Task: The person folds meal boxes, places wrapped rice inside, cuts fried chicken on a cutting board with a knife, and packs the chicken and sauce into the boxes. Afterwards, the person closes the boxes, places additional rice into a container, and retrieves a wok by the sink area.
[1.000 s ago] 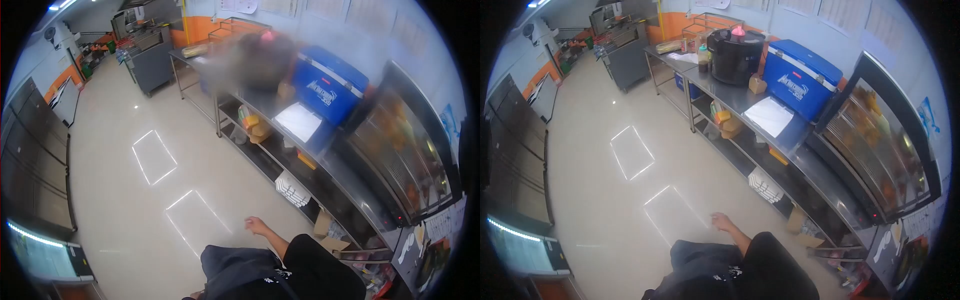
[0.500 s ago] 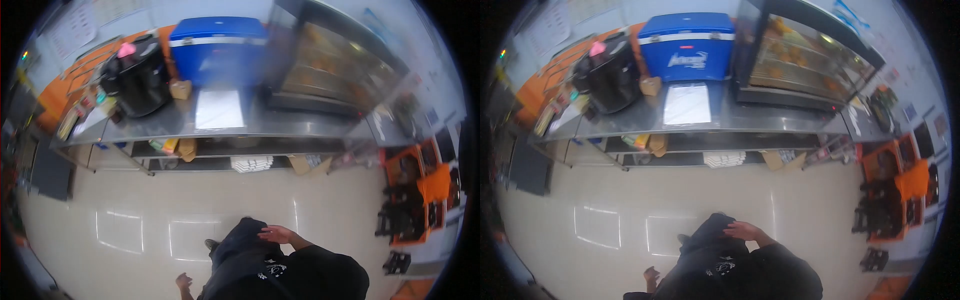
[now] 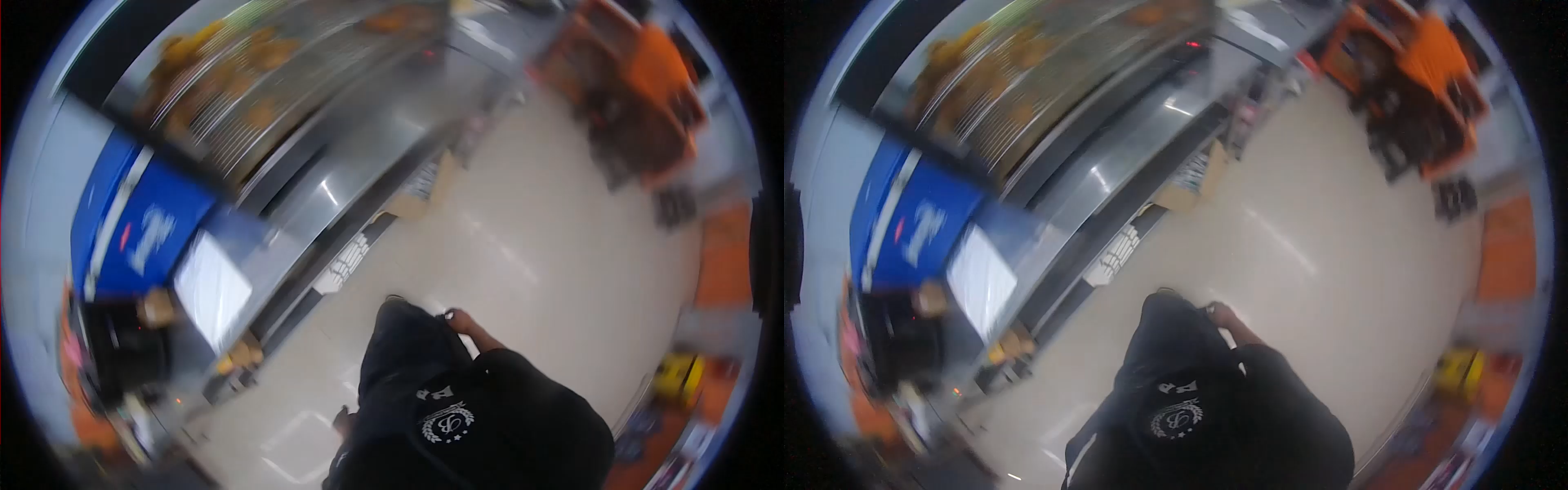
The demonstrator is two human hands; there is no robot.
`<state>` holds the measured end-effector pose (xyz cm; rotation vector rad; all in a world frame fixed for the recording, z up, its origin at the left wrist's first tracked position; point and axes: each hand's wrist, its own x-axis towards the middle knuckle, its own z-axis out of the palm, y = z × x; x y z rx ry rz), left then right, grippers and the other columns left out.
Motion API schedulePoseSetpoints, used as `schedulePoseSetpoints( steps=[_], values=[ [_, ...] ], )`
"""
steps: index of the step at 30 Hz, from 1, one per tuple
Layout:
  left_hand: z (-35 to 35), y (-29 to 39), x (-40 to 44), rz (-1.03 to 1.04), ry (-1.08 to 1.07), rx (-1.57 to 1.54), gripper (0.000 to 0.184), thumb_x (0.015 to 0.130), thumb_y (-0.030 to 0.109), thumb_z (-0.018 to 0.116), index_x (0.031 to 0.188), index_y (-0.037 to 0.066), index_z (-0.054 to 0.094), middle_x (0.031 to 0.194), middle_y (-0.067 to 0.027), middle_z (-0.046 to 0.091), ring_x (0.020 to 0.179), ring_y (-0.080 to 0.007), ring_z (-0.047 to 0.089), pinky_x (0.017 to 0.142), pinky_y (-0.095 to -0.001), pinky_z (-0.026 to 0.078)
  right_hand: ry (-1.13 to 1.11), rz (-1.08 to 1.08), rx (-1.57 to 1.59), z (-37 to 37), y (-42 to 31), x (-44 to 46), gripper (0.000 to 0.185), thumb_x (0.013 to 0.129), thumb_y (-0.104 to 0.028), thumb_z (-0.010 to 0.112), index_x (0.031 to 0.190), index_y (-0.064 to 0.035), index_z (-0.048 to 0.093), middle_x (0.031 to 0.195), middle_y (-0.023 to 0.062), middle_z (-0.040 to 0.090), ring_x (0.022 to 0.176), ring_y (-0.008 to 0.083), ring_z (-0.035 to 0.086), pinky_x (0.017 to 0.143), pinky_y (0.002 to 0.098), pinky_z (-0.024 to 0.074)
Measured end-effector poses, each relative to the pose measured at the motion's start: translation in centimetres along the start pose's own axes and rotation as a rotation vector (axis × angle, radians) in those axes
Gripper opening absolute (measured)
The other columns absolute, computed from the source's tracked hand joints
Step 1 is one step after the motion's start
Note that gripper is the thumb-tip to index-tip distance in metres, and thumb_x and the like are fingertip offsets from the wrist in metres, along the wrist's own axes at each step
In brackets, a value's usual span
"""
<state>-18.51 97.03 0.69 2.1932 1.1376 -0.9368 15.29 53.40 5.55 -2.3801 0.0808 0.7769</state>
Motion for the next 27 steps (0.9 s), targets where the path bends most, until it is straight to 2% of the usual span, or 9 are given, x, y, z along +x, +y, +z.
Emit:
schedulePoseSetpoints(
  steps=[1,2,4,5,9,16,21,24,27],
  values=[
    [-0.5,2.8,1.4,0.346,0.491,-0.070,0.031,0.087,0.033,0.058,0.096,0.006,0.069,0.085,-0.0145,0.071,0.074,-0.0247,0.068,0.071,-0.0378,0.054,0.051,0.000,0.133,-2.4,-1.7,-0.1,0.030,0.081,-0.019,0.060,0.106,-0.0047,0.066,0.089,0.0206,0.069,0.081,0.0287,0.068,0.073,0.0391,0.0544],
    [-2.7,6.3,2.5,0.369,0.292,-0.240,0.028,0.089,0.024,0.053,0.106,0.004,0.062,0.090,-0.0164,0.069,0.078,-0.0251,0.068,0.069,-0.0359,0.054,-0.031,0.155,0.368,-4.5,-2.5,-0.2,0.036,0.081,-0.021,0.057,0.111,-0.0031,0.064,0.094,0.0225,0.068,0.091,0.0358,0.066,0.083,0.0414,0.0519],
    [-13.9,21.3,-1.8,0.305,-0.098,-0.573,0.036,0.091,0.005,0.045,0.127,0.002,0.048,0.100,-0.0200,0.066,0.088,-0.0257,0.067,0.063,-0.0320,0.055,0.246,0.128,0.518,-3.5,0.4,0.6,0.029,0.080,-0.011,0.057,0.105,0.0013,0.063,0.077,0.0160,0.067,0.070,0.0266,0.066,0.066,0.0373,0.0522],
    [-15.3,23.2,0.7,0.511,-0.167,-0.526,0.034,0.093,0.005,0.042,0.127,0.003,0.048,0.110,-0.0169,0.064,0.090,-0.0239,0.066,0.067,-0.0331,0.055,0.427,0.105,0.578,-2.7,1.7,0.6,0.023,0.080,-0.010,0.057,0.097,0.0029,0.065,0.077,0.0168,0.067,0.073,0.0245,0.066,0.065,0.0362,0.0510],
    [-21.9,37.6,1.4,0.365,-0.454,-0.207,0.031,0.097,0.013,0.044,0.127,0.008,0.051,0.110,-0.0110,0.066,0.094,-0.0194,0.064,0.076,-0.0347,0.052,0.554,0.535,1.053,3.0,6.6,2.3,0.023,0.077,-0.004,0.052,0.093,0.0048,0.066,0.082,0.0176,0.068,0.081,0.0213,0.064,0.066,0.0341,0.0492],
    [-17.3,47.6,10.3,0.420,-0.592,0.108,0.023,0.100,0.015,0.048,0.120,0.005,0.055,0.101,-0.0055,0.064,0.091,-0.0144,0.062,0.077,-0.0268,0.050,0.370,0.777,1.320,15.7,15.6,6.8,0.023,0.094,-0.021,0.055,0.105,-0.0011,0.061,0.078,0.0101,0.067,0.062,0.0159,0.062,0.051,0.0257,0.0496],
    [-10.6,63.5,18.1,0.411,-0.453,0.203,0.032,0.100,0.020,0.051,0.127,0.004,0.051,0.104,-0.0063,0.062,0.094,-0.0120,0.060,0.079,-0.0254,0.049,0.650,1.080,1.997,4.1,16.3,13.1,0.039,0.093,-0.023,0.056,0.126,-0.0015,0.052,0.102,0.0154,0.065,0.082,0.0167,0.060,0.071,0.0311,0.0514],
    [-7.4,73.9,21.9,0.590,-0.194,0.273,0.033,0.099,0.018,0.052,0.128,0.004,0.050,0.107,-0.0062,0.062,0.097,-0.0128,0.060,0.080,-0.0261,0.048,0.647,0.841,1.891,6.4,20.7,19.8,0.042,0.096,-0.022,0.050,0.131,0.0002,0.046,0.110,0.0156,0.060,0.079,0.0169,0.058,0.072,0.0275,0.0507],
    [-6.0,81.5,23.8,0.594,-0.186,-0.298,0.042,0.097,0.027,0.056,0.132,0.006,0.045,0.116,-0.0088,0.060,0.103,-0.0198,0.061,0.088,-0.0327,0.048,0.820,0.839,2.281,-5.4,19.0,27.4,0.045,0.097,-0.025,0.047,0.134,0.0001,0.044,0.117,0.0164,0.057,0.089,0.0207,0.058,0.084,0.0324,0.0499]
  ],
)
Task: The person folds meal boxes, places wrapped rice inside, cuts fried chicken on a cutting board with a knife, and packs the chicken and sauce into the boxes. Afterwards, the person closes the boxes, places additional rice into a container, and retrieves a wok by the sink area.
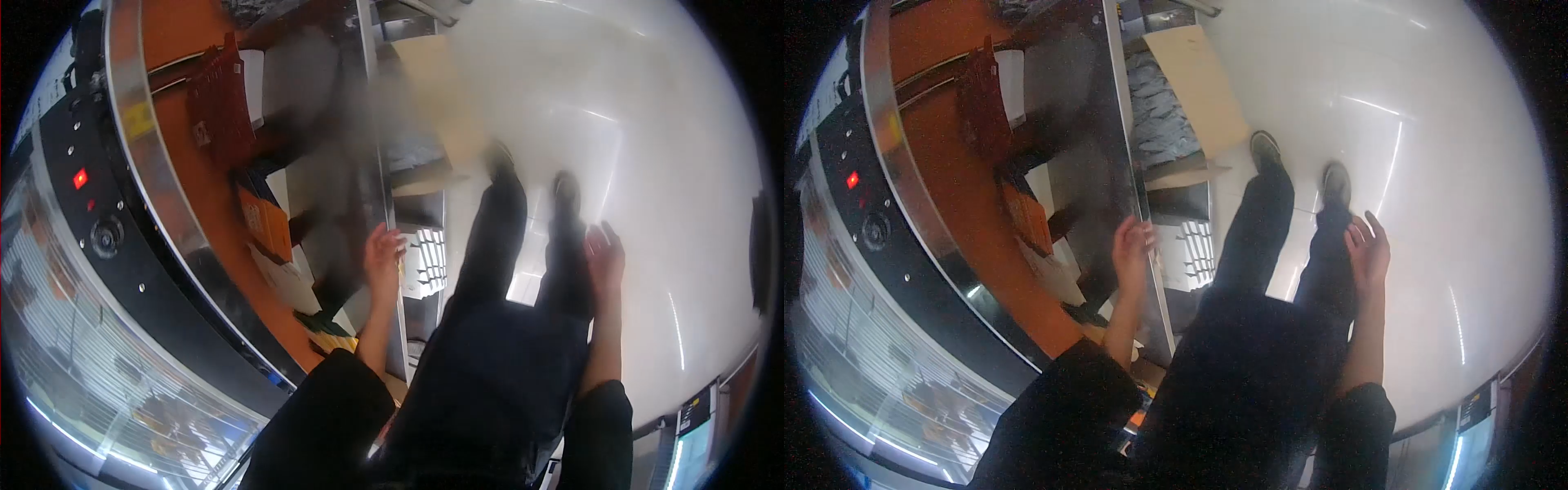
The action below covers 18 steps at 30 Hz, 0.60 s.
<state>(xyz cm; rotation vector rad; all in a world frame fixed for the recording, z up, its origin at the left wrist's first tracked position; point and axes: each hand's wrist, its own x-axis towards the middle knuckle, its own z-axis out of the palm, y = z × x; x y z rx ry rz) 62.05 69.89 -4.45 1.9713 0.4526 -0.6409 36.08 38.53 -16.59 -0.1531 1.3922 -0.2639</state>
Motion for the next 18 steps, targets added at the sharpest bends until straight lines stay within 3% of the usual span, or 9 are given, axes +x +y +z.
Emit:
schedulePoseSetpoints(
  steps=[2,5,8,10,11,12,14,17,18],
  values=[
    [-0.5,1.1,3.0,-0.040,0.261,-0.197,0.045,0.096,0.033,0.055,0.132,0.008,0.045,0.115,-0.0090,0.059,0.102,-0.0210,0.061,0.088,-0.0351,0.048,-0.218,-0.004,-0.252,2.8,2.4,3.1,0.043,0.098,-0.026,0.046,0.131,0.0002,0.046,0.111,0.0157,0.060,0.092,0.0223,0.060,0.087,0.0349,0.0492],
    [-4.2,3.1,7.2,-0.113,0.703,-0.871,0.049,0.096,0.040,0.054,0.134,0.010,0.043,0.116,-0.0090,0.058,0.098,-0.0214,0.062,0.087,-0.0375,0.048,-0.464,0.097,-0.576,13.4,6.1,3.6,0.038,0.097,-0.027,0.046,0.123,0.0003,0.052,0.100,0.0138,0.065,0.091,0.0225,0.064,0.083,0.0347,0.0522],
    [-9.3,2.6,9.2,-0.010,0.631,-1.282,0.041,0.096,0.040,0.053,0.125,0.010,0.052,0.108,-0.0062,0.063,0.093,-0.0207,0.063,0.077,-0.0335,0.052,-0.885,0.260,-0.657,20.7,11.2,1.8,0.031,0.094,-0.022,0.052,0.114,0.0003,0.058,0.096,0.0127,0.066,0.085,0.0205,0.067,0.075,0.0326,0.0556],
    [-14.5,0.0,10.0,0.053,0.393,-1.294,0.035,0.096,0.037,0.053,0.115,0.009,0.059,0.098,-0.0043,0.065,0.089,-0.0193,0.064,0.066,-0.0298,0.052,-1.116,0.370,-0.688,25.9,15.4,-0.6,0.028,0.087,-0.019,0.063,0.105,0.0013,0.064,0.101,0.0121,0.067,0.087,0.0191,0.067,0.077,0.0361,0.0555],
    [-16.2,-0.9,10.1,0.087,0.275,-1.296,0.032,0.096,0.036,0.053,0.110,0.008,0.062,0.094,-0.0034,0.066,0.087,-0.0186,0.064,0.061,-0.0280,0.053,-1.132,0.204,-0.739,27.6,18.7,-2.3,0.030,0.089,-0.017,0.060,0.114,-0.0007,0.060,0.095,0.0083,0.068,0.087,0.0172,0.067,0.072,0.0287,0.0549],
    [-16.8,-1.0,10.0,0.041,0.268,-1.319,0.030,0.096,0.035,0.054,0.105,0.008,0.063,0.090,-0.0026,0.066,0.085,-0.0178,0.064,0.056,-0.0263,0.051,-1.210,0.216,-0.936,30.5,19.8,-4.0,0.035,0.087,-0.019,0.064,0.117,-0.0018,0.059,0.099,0.0121,0.069,0.089,0.0196,0.067,0.074,0.0298,0.0539],
    [-17.6,-0.6,10.1,-0.048,0.246,-1.360,0.027,0.096,0.032,0.054,0.096,0.008,0.066,0.083,-0.0011,0.067,0.080,-0.0161,0.064,0.048,-0.0230,0.048,-1.289,-0.186,-1.011,33.4,25.3,-6.4,0.039,0.086,-0.021,0.067,0.118,-0.0006,0.058,0.100,0.0172,0.068,0.091,0.0235,0.065,0.079,0.0331,0.0518],
    [-15.1,1.4,9.6,-0.109,0.431,-1.265,0.023,0.096,0.028,0.054,0.100,0.008,0.065,0.089,-0.0015,0.067,0.081,-0.0148,0.064,0.056,-0.0249,0.050,-1.165,-0.170,-0.732,38.5,28.5,-10.7,0.035,0.086,-0.020,0.066,0.114,0.0002,0.059,0.097,0.0165,0.067,0.087,0.0234,0.063,0.078,0.0354,0.0495],
    [-14.5,1.5,9.3,-0.108,0.361,-1.205,0.023,0.095,0.028,0.054,0.102,0.008,0.064,0.091,-0.0019,0.067,0.084,-0.0150,0.063,0.061,-0.0272,0.051,-1.111,-0.109,-0.780,39.5,29.9,-11.1,0.034,0.086,-0.020,0.066,0.112,0.0006,0.059,0.095,0.0164,0.067,0.085,0.0233,0.062,0.077,0.0355,0.0490]
  ],
)
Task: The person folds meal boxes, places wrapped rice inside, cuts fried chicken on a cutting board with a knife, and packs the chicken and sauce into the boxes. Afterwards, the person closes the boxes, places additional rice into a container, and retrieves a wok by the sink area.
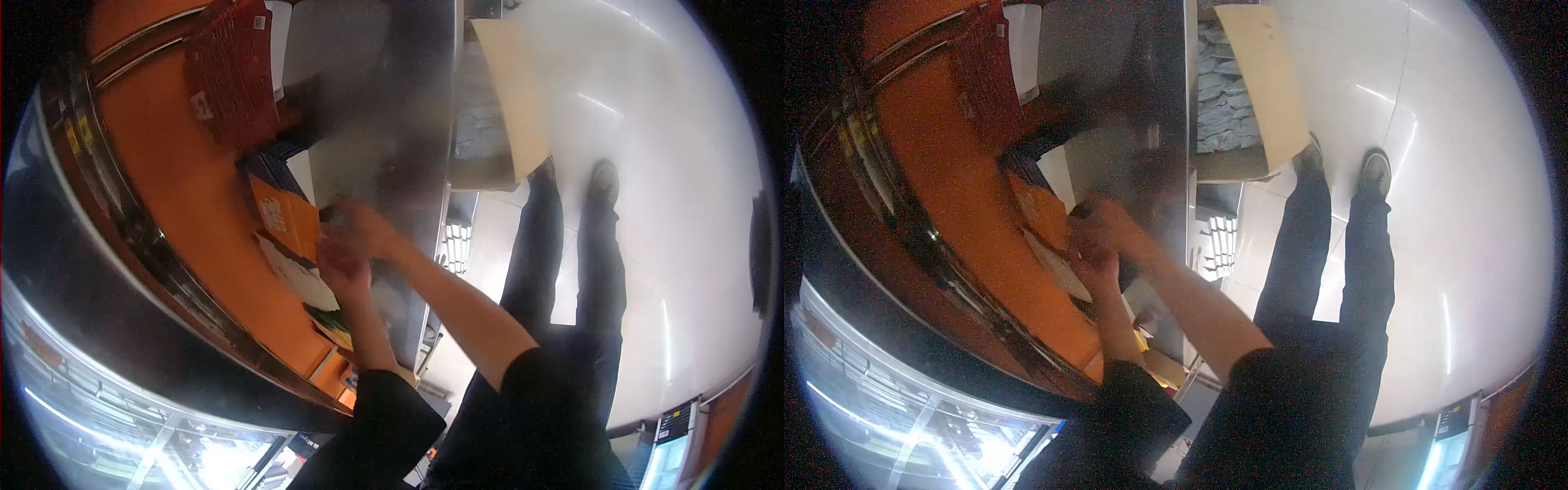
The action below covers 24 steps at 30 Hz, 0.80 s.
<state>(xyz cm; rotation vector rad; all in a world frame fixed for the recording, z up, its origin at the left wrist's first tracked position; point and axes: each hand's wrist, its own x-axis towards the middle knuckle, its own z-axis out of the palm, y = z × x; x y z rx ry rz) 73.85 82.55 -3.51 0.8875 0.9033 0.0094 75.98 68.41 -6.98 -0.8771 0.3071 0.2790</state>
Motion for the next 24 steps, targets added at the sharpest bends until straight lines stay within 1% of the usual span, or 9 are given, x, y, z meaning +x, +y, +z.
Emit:
schedulePoseSetpoints(
  steps=[2,5,8,11,14,17,20,23,24],
  values=[
    [0.0,-0.6,-1.2,-0.044,-0.112,0.129,0.025,0.094,0.029,0.055,0.107,0.009,0.062,0.094,-0.0025,0.066,0.091,-0.0154,0.062,0.071,-0.0319,0.052,0.036,0.168,-0.006,1.8,1.1,2.1,0.032,0.087,-0.020,0.065,0.110,0.0014,0.058,0.093,0.0161,0.066,0.083,0.0230,0.062,0.074,0.0356,0.0479],
    [-0.3,-0.6,-3.4,-0.039,0.114,0.113,0.043,0.083,0.030,0.067,0.117,0.006,0.057,0.111,-0.0091,0.063,0.101,-0.0245,0.060,0.094,-0.0458,0.046,-0.038,0.123,-0.080,1.3,1.7,2.9,0.027,0.087,-0.019,0.064,0.103,0.0023,0.059,0.088,0.0159,0.064,0.080,0.0215,0.060,0.071,0.0358,0.0465],
    [2.9,-2.2,-6.0,0.272,0.797,0.763,0.053,0.080,0.033,0.070,0.119,0.002,0.052,0.118,-0.0123,0.056,0.110,-0.0280,0.054,0.098,-0.0464,0.041,-0.017,0.137,-0.079,0.5,0.7,2.3,0.024,0.088,-0.018,0.063,0.100,0.0026,0.061,0.087,0.0141,0.065,0.080,0.0187,0.060,0.072,0.0347,0.0476],
    [3.1,-2.7,-5.7,0.614,0.881,1.315,0.051,0.085,0.030,0.064,0.123,0.000,0.046,0.127,-0.0159,0.048,0.114,-0.0299,0.050,0.096,-0.0456,0.041,0.133,0.114,0.307,2.3,1.1,2.2,0.022,0.087,-0.014,0.062,0.101,0.0031,0.062,0.085,0.0117,0.066,0.080,0.0162,0.059,0.073,0.0332,0.0478],
    [-0.5,-1.3,-2.5,0.943,0.388,1.480,0.038,0.094,0.023,0.057,0.123,0.001,0.047,0.129,-0.0182,0.042,0.113,-0.0244,0.049,0.094,-0.0391,0.044,0.083,-0.046,0.287,2.8,1.1,2.8,0.023,0.086,-0.009,0.062,0.105,0.0033,0.062,0.089,0.0108,0.067,0.083,0.0163,0.060,0.075,0.0318,0.0484],
    [-0.8,-0.1,-0.7,0.795,0.164,1.500,0.035,0.096,0.021,0.056,0.124,0.001,0.049,0.123,-0.0180,0.045,0.110,-0.0248,0.052,0.094,-0.0391,0.045,-0.056,0.091,0.105,2.7,2.1,3.8,0.025,0.085,-0.008,0.062,0.107,0.0034,0.062,0.093,0.0133,0.067,0.086,0.0189,0.063,0.076,0.0344,0.0489],
    [0.0,-0.3,-1.0,0.962,0.180,1.663,0.038,0.096,0.028,0.057,0.123,0.002,0.053,0.123,-0.0201,0.047,0.110,-0.0302,0.054,0.093,-0.0407,0.046,-0.087,0.098,0.033,1.0,1.0,2.8,0.025,0.087,-0.011,0.061,0.107,0.0029,0.062,0.093,0.0157,0.067,0.083,0.0225,0.063,0.076,0.0385,0.0487],
    [1.3,-1.9,-1.1,1.123,0.350,1.743,0.053,0.090,0.029,0.063,0.130,-0.003,0.047,0.128,-0.0218,0.050,0.117,-0.0349,0.051,0.098,-0.0458,0.045,0.064,-0.134,-0.194,2.4,6.6,2.6,0.026,0.088,-0.017,0.061,0.104,0.0026,0.063,0.088,0.0201,0.066,0.076,0.0249,0.061,0.073,0.0409,0.0478],
    [1.3,-2.0,-1.0,1.147,0.299,1.785,0.051,0.093,0.032,0.059,0.131,-0.001,0.048,0.129,-0.0229,0.049,0.119,-0.0374,0.049,0.098,-0.0466,0.044,0.035,-0.066,-0.225,1.9,5.9,2.3,0.026,0.088,-0.019,0.061,0.102,0.0026,0.063,0.087,0.0213,0.066,0.075,0.0262,0.061,0.072,0.0410,0.0478]
  ],
)
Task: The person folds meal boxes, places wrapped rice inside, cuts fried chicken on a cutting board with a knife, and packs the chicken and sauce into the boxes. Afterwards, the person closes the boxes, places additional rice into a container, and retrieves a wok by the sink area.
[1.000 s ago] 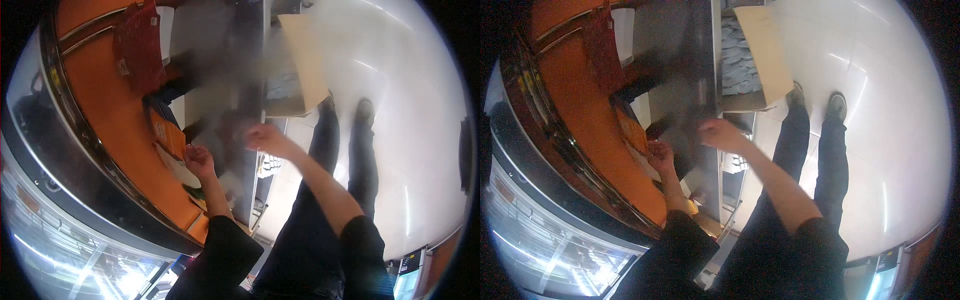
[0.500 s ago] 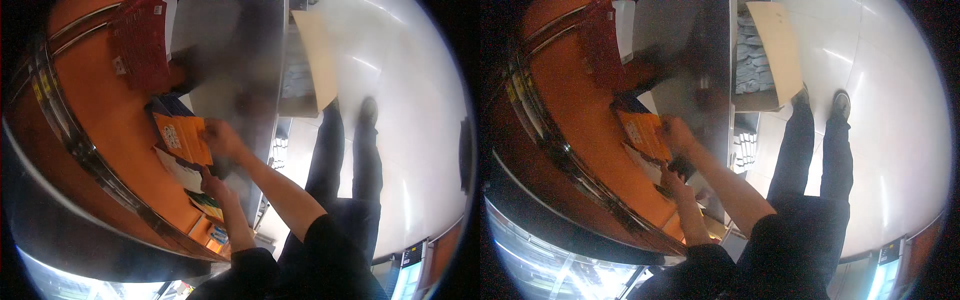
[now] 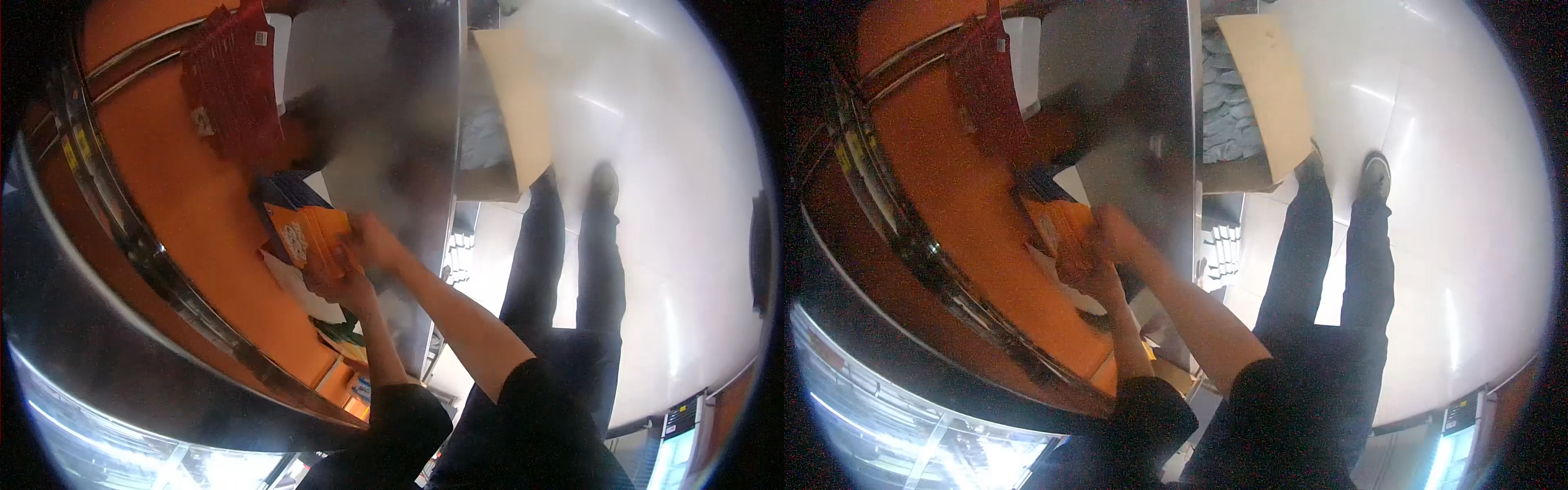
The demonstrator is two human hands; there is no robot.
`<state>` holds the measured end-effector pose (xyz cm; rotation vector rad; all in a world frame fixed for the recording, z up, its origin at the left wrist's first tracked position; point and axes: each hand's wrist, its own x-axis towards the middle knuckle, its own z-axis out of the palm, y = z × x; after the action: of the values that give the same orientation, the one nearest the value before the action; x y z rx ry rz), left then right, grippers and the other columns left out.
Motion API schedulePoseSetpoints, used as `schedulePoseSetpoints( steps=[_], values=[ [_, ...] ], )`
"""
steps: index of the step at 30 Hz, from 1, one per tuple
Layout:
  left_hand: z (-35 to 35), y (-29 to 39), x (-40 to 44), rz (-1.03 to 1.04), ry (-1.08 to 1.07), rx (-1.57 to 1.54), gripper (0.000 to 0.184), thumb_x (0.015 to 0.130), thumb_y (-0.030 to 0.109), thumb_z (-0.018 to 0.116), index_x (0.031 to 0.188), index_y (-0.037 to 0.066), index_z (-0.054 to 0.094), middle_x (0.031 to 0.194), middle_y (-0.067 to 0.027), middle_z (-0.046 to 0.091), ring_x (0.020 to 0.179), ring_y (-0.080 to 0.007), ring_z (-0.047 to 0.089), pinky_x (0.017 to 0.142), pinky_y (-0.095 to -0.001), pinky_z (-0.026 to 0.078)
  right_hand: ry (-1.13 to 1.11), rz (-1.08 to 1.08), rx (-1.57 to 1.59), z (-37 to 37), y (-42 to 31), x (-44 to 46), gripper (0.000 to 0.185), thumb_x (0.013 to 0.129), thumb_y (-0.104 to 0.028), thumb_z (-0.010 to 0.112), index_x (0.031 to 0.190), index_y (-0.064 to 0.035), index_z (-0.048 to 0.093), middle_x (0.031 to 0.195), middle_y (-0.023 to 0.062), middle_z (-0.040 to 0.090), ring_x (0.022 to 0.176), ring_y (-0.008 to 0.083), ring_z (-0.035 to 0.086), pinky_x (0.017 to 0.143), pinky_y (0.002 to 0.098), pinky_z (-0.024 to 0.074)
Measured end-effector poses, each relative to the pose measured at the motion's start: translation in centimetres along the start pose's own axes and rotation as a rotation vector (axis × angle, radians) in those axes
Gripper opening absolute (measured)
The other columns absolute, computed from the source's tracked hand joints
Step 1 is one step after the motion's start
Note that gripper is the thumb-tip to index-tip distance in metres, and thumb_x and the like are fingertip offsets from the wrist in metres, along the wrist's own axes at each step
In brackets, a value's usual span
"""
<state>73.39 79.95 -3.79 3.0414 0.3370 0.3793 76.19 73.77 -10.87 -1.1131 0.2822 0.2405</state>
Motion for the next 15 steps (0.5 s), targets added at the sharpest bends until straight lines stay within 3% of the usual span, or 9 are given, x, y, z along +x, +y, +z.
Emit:
schedulePoseSetpoints(
  steps=[2,5,9,15],
  values=[
    [-0.2,-0.6,0.1,0.119,-0.035,0.032,0.050,0.097,0.039,0.051,0.132,0.004,0.050,0.132,-0.0250,0.046,0.123,-0.0424,0.045,0.099,-0.0480,0.043,-0.073,0.127,-0.058,-1.9,-2.2,-0.9,0.027,0.088,-0.022,0.061,0.099,0.0026,0.064,0.085,0.0237,0.065,0.073,0.0289,0.062,0.069,0.0411,0.0478],
    [-0.8,-1.2,-0.4,0.378,-0.092,0.134,0.051,0.097,0.037,0.050,0.138,0.006,0.045,0.139,-0.0265,0.041,0.129,-0.0434,0.040,0.106,-0.0525,0.036,-0.073,0.163,0.091,-3.2,-4.3,-2.4,0.028,0.087,-0.024,0.061,0.095,0.0031,0.064,0.083,0.0257,0.064,0.073,0.0340,0.063,0.067,0.0429,0.0478],
    [-1.8,0.3,-1.7,0.363,-0.171,0.221,0.050,0.097,0.028,0.050,0.141,0.007,0.042,0.146,-0.0252,0.035,0.135,-0.0421,0.034,0.110,-0.0525,0.029,-0.029,0.139,0.059,-3.0,-4.4,-3.9,0.026,0.086,-0.023,0.062,0.093,0.0027,0.064,0.083,0.0259,0.064,0.072,0.0384,0.062,0.067,0.0450,0.0477],
    [-1.1,-1.6,-3.0,0.333,-0.232,0.040,0.050,0.095,0.021,0.052,0.142,0.006,0.041,0.146,-0.0239,0.037,0.135,-0.0407,0.035,0.112,-0.0494,0.029,-0.024,0.213,-0.020,-4.3,-5.8,-5.9,0.024,0.085,-0.019,0.063,0.097,0.0021,0.064,0.089,0.0251,0.065,0.076,0.0360,0.063,0.068,0.0430,0.0489]
  ],
)
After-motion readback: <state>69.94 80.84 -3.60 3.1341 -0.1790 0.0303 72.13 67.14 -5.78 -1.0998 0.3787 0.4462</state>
